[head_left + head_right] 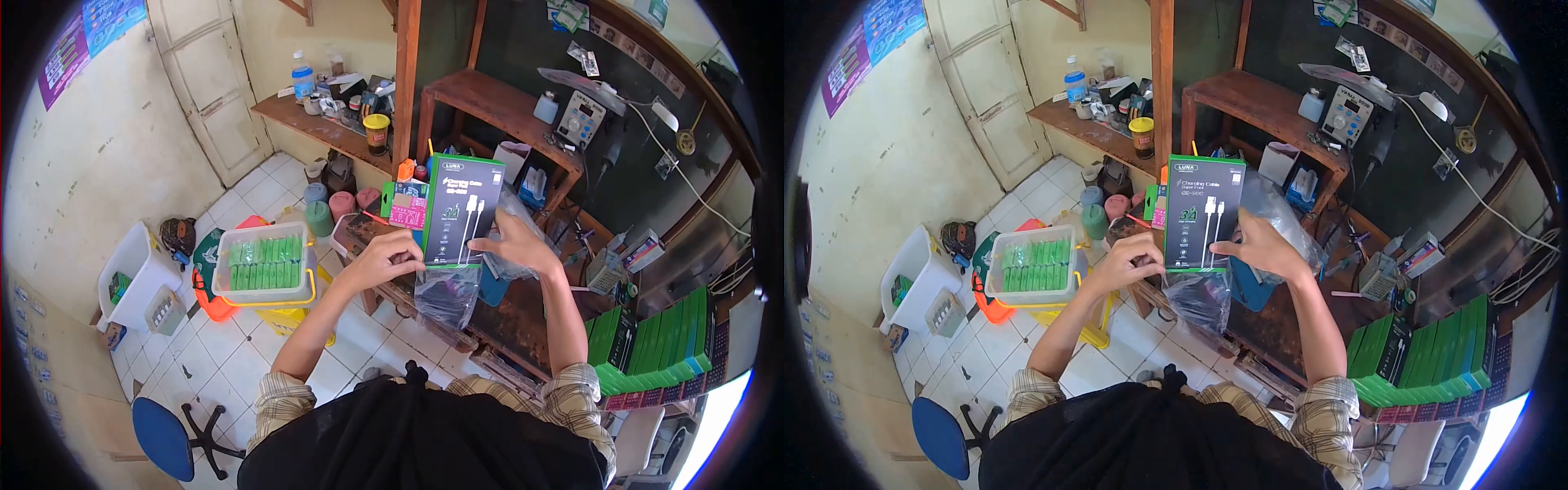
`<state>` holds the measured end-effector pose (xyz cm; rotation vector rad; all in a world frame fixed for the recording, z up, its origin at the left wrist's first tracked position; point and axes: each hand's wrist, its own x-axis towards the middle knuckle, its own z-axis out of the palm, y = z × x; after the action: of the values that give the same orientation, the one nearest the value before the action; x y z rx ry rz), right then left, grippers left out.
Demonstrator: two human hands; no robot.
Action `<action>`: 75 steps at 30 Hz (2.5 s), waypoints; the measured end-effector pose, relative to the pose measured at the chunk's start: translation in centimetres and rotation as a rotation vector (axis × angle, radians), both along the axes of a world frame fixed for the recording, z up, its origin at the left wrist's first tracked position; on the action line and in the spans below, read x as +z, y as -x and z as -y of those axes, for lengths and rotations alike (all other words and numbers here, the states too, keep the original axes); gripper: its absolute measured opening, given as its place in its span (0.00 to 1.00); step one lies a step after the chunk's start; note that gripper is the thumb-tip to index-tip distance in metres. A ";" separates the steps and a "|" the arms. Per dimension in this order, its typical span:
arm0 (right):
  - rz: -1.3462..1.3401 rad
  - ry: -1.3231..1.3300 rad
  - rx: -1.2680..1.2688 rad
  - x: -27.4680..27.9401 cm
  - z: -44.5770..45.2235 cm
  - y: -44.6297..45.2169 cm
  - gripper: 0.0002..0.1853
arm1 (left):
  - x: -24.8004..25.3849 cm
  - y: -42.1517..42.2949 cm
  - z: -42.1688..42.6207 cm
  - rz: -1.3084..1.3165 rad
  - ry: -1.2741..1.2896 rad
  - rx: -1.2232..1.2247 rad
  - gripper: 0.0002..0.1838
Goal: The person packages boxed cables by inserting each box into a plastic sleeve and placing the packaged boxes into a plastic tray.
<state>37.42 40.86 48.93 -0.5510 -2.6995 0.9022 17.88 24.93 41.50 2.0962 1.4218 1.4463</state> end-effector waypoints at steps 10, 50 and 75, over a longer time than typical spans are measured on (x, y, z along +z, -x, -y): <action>-0.281 0.070 -0.007 -2.5 -1.1 1.2 0.33 | -2.9 0.0 -3.6 0.479 -0.141 0.030 0.15; -0.462 0.062 0.041 -4.4 -0.2 2.2 0.57 | 3.6 1.8 -4.4 0.017 0.031 0.033 0.53; -0.628 -0.102 -0.188 -7.3 -2.7 4.4 0.06 | -3.2 0.0 -8.3 0.537 -0.280 0.286 0.19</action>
<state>32.98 43.59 41.64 -0.4039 -2.0752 0.7286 17.93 33.21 38.30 1.4844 1.3881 2.2186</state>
